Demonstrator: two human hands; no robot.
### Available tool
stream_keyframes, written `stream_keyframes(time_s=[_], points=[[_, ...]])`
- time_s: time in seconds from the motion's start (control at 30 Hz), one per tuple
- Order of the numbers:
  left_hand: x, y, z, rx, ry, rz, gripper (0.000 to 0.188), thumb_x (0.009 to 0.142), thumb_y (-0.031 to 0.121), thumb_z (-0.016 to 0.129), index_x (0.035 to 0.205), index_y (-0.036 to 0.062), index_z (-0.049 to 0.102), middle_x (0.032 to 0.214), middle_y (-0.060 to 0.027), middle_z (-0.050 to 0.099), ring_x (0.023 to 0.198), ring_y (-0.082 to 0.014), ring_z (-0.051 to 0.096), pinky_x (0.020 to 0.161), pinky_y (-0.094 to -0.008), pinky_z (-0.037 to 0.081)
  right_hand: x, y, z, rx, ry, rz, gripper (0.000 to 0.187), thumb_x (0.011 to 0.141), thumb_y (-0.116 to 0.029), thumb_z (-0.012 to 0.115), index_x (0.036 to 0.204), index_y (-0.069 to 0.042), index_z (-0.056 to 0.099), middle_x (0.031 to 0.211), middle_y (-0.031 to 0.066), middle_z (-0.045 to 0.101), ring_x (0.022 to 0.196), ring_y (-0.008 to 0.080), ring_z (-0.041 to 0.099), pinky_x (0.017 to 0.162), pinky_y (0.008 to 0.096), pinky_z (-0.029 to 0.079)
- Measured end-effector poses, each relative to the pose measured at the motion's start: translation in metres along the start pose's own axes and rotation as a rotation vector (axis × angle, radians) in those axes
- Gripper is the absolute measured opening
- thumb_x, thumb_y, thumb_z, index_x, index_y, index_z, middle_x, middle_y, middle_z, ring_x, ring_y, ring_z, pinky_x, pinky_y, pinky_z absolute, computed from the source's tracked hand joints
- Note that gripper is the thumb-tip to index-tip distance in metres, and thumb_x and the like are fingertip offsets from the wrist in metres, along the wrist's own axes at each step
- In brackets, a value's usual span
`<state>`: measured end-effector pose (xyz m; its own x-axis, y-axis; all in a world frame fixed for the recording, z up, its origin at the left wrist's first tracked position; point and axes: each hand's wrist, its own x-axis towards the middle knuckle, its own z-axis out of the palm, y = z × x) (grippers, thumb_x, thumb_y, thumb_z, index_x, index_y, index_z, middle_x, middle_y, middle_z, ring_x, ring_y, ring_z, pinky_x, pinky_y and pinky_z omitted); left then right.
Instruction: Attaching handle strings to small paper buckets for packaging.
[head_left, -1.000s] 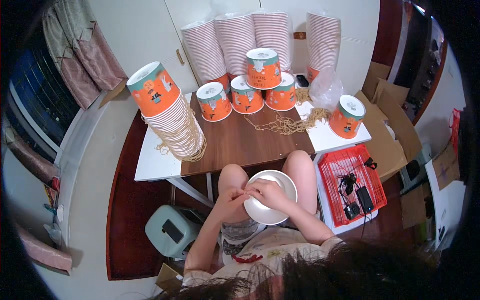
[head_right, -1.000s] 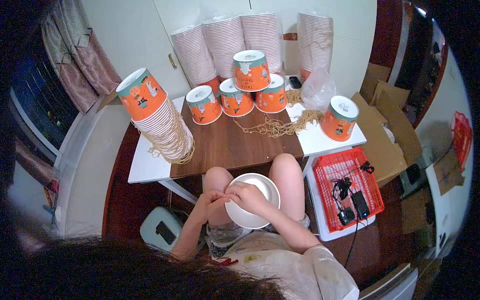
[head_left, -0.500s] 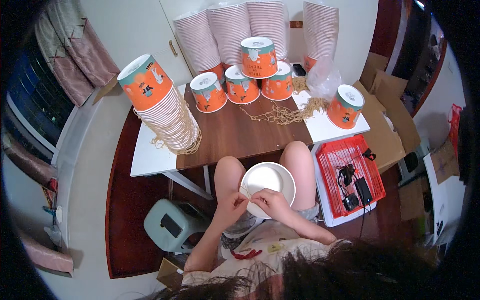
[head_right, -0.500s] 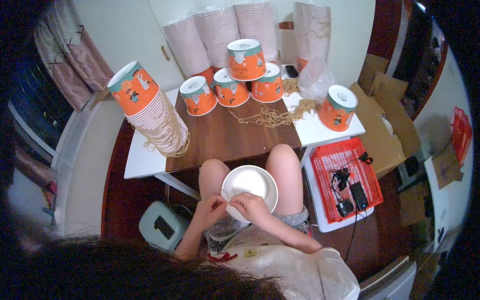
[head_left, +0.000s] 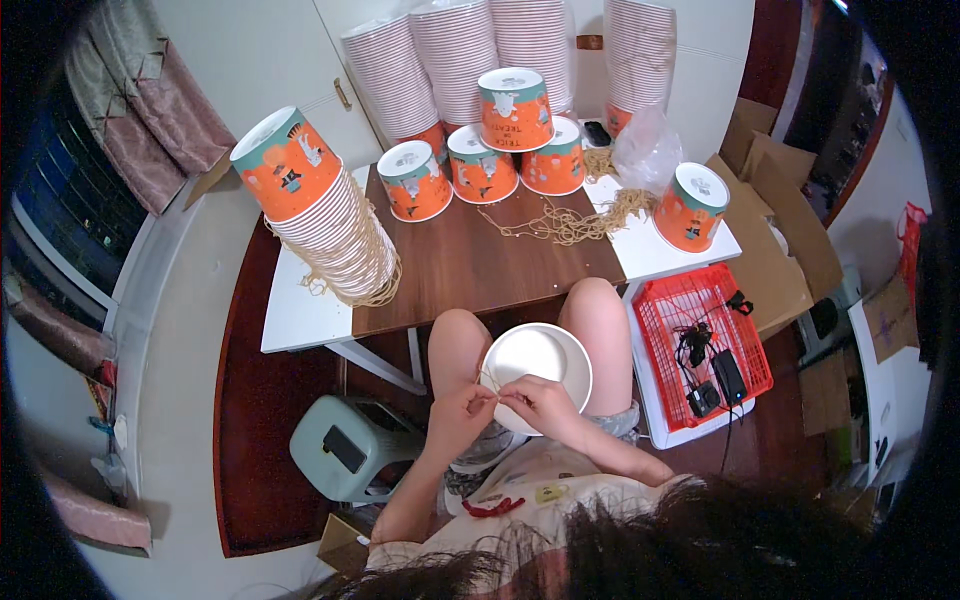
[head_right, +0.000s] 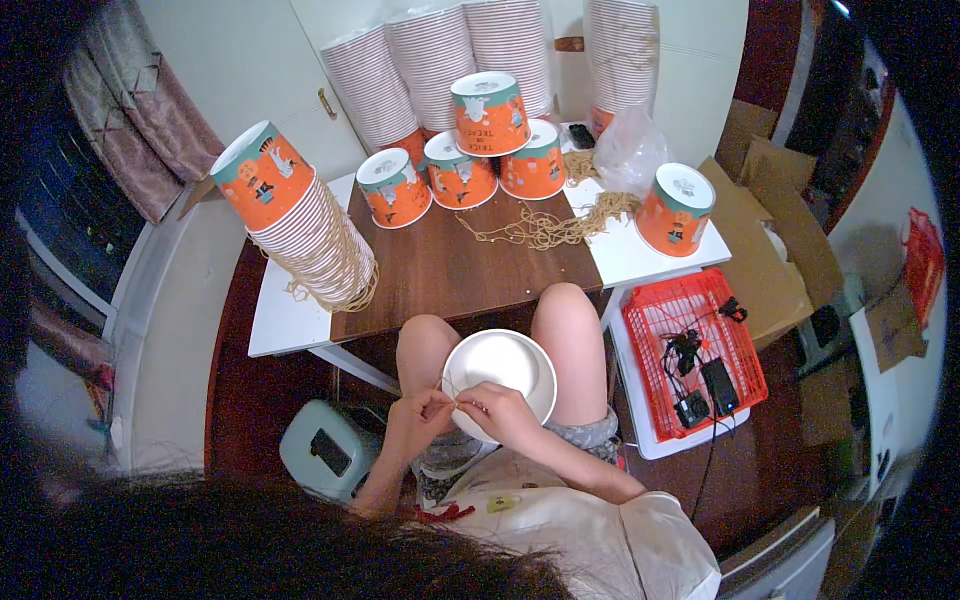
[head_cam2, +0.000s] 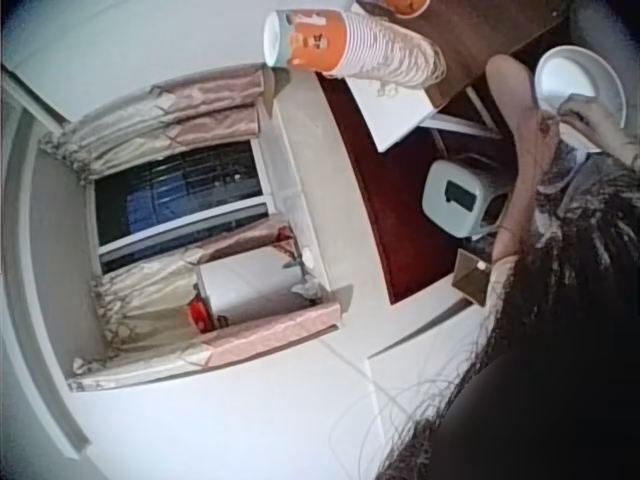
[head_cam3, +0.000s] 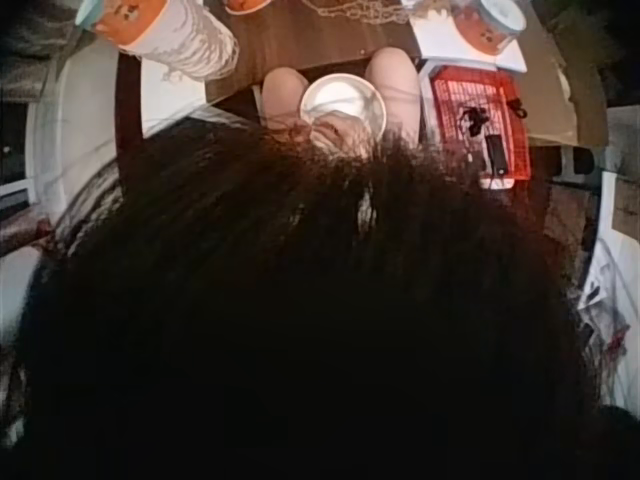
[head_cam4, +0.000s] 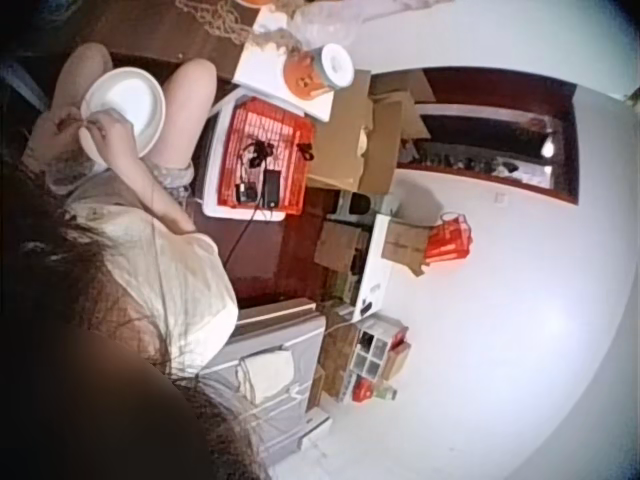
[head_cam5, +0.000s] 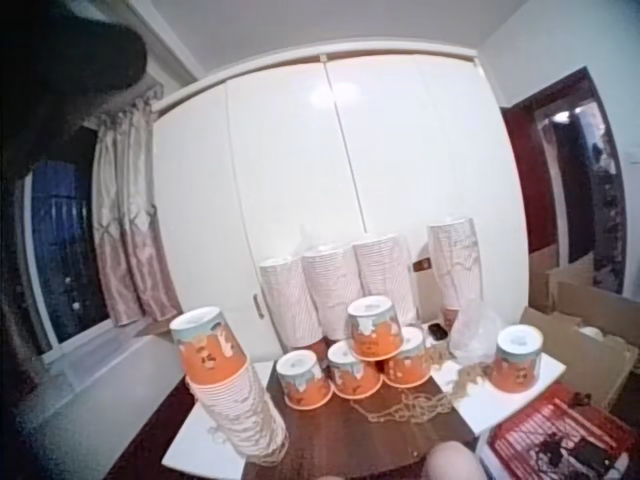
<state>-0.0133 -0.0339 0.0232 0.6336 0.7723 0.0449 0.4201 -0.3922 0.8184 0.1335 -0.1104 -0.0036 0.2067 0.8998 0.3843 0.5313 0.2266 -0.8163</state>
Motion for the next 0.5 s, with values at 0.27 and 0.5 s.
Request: stream_keyframes(time_s=[0.27,0.5], points=[[-0.0001,0.0020,0.0019,0.185,0.128,0.269,0.007,0.071,0.012,0.062,0.076,0.0065,0.061,0.063,-0.0070,0.054,0.054,-0.0204,0.055,0.049,-0.0307,0.043,-0.0001,0.0015,-0.0025,-0.048,-0.034,-0.015,0.008,0.073,-0.011,0.063,0.079,-0.006,0.061,0.072,0.0105,0.059,0.062,0.0258,0.059,0.056,0.0331,0.047],[-0.0009,0.0009,0.0032,0.285,0.145,0.332,0.006,0.070,0.012,0.064,0.073,0.0075,0.061,0.064,-0.0063,0.054,0.056,-0.0208,0.055,0.051,-0.0315,0.044,-0.0030,-0.0051,-0.0083,0.016,-0.084,0.036,0.006,0.073,-0.009,0.062,0.077,-0.005,0.060,0.069,0.0106,0.057,0.060,0.0259,0.057,0.054,0.0327,0.045]])
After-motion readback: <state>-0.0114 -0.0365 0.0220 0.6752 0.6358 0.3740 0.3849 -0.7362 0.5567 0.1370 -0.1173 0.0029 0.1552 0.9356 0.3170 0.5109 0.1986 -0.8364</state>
